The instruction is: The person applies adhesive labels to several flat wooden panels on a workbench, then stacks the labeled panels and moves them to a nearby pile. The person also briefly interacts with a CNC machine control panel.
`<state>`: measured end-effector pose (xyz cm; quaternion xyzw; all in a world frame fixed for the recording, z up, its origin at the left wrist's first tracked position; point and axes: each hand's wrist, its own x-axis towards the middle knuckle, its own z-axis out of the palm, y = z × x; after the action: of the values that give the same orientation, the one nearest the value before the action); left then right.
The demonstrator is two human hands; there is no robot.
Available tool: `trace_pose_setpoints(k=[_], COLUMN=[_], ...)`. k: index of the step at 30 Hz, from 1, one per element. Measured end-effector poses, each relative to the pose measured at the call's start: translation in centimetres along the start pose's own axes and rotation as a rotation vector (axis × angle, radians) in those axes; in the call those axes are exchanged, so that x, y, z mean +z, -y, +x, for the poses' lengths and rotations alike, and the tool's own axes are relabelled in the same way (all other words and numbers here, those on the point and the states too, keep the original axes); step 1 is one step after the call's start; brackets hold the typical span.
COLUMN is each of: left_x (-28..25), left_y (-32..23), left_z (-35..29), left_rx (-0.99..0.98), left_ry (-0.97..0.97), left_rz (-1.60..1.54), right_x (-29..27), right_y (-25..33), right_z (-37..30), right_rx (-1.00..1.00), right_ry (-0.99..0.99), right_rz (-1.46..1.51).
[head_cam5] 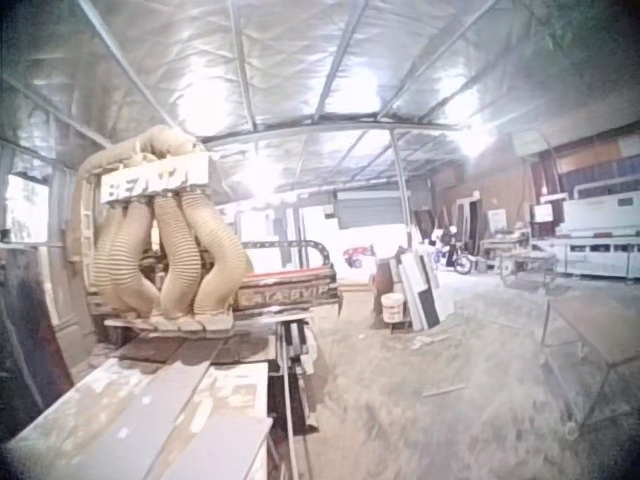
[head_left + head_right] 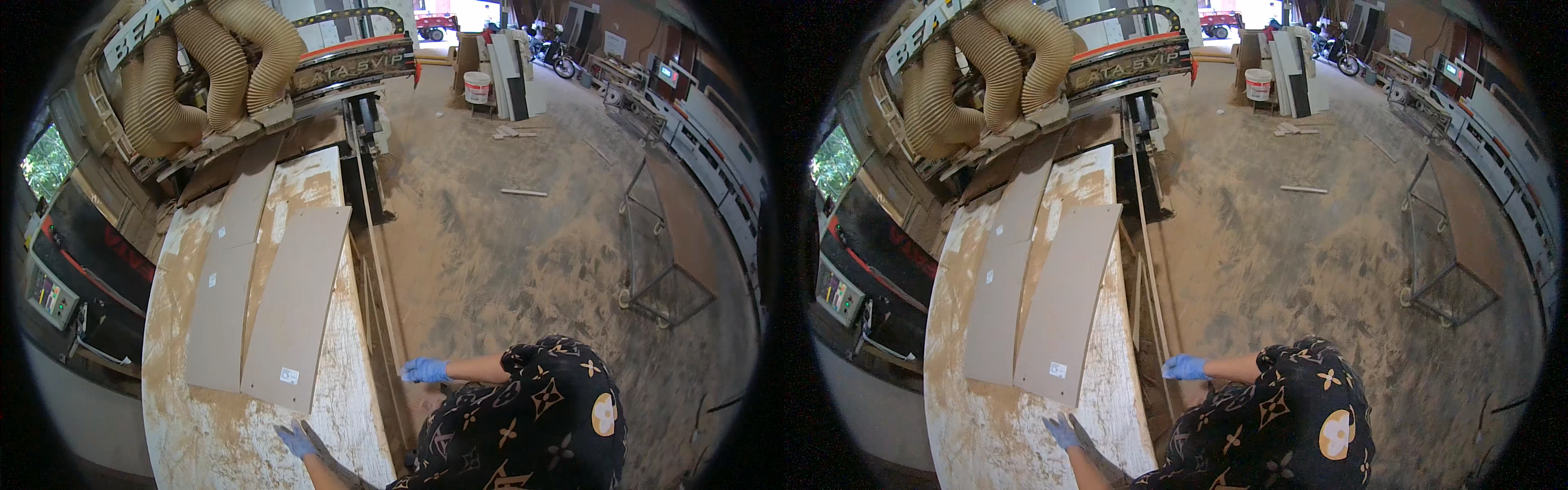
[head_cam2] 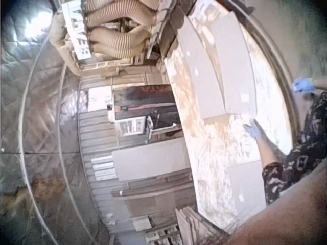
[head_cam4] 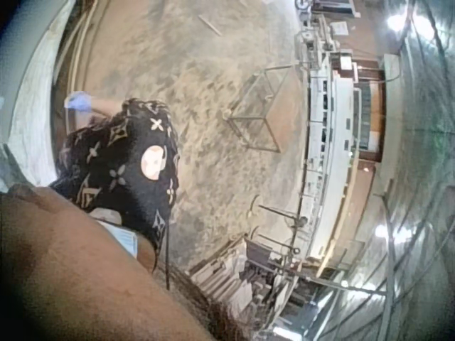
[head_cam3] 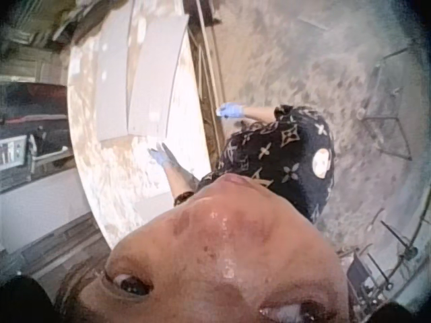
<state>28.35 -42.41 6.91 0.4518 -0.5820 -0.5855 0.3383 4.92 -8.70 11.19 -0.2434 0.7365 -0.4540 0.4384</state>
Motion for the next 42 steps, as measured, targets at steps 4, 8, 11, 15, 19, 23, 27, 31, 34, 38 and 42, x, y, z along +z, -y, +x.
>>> trace_pose_setpoints(k=[4,8,11,15,19,23,27,31,34,38,42], left_x=[7.9,13.1,17.1,20.7,20.4,17.4,8.8,-2.1,-9.2,-21.4,-35.4], left_y=[-1.1,-2.1,-3.1,-4.2,-6.4,-8.4,-10.3,-12.4,-12.5,-10.2,-6.8], left_z=[2.6,-4.3,-9.6,-13.6,-12.3,-13.2,-17.9,-23.3,-30.1,-40.2,-50.3], left_rx=[0.049,0.155,0.111,0.044,-0.502,-0.617,-0.506,-0.343,-0.394,-0.376,-0.211], left_ry=[0.039,0.118,0.383,0.535,0.371,0.204,-0.071,-0.192,-0.428,-0.613,-0.958], left_rz=[0.294,0.119,0.481,-0.172,-0.242,-0.676,-0.608,-0.055,-0.08,-0.093,0.134], right_x=[-3.6,-5.4,-4.9,-4.8,-3.3,2.5,4.8,0.3,-0.4,7.4,18.1], right_y=[-1.6,-0.9,1.3,4.1,5.5,6.1,6.9,9.9,9.9,6.4,4.5], right_z=[3.3,6.9,9.8,12.2,10.8,6.4,4.2,9.1,10.1,3.7,-5.3], right_rx=[0.012,0.015,0.067,0.004,0.179,0.302,0.535,0.401,0.421,0.575,0.612], right_ry=[-0.009,-0.135,-0.233,-0.253,-0.163,0.145,0.236,0.27,0.076,0.339,0.655], right_rz=[0.038,-0.029,0.111,0.506,0.75,0.713,0.841,0.886,0.873,0.742,0.477])
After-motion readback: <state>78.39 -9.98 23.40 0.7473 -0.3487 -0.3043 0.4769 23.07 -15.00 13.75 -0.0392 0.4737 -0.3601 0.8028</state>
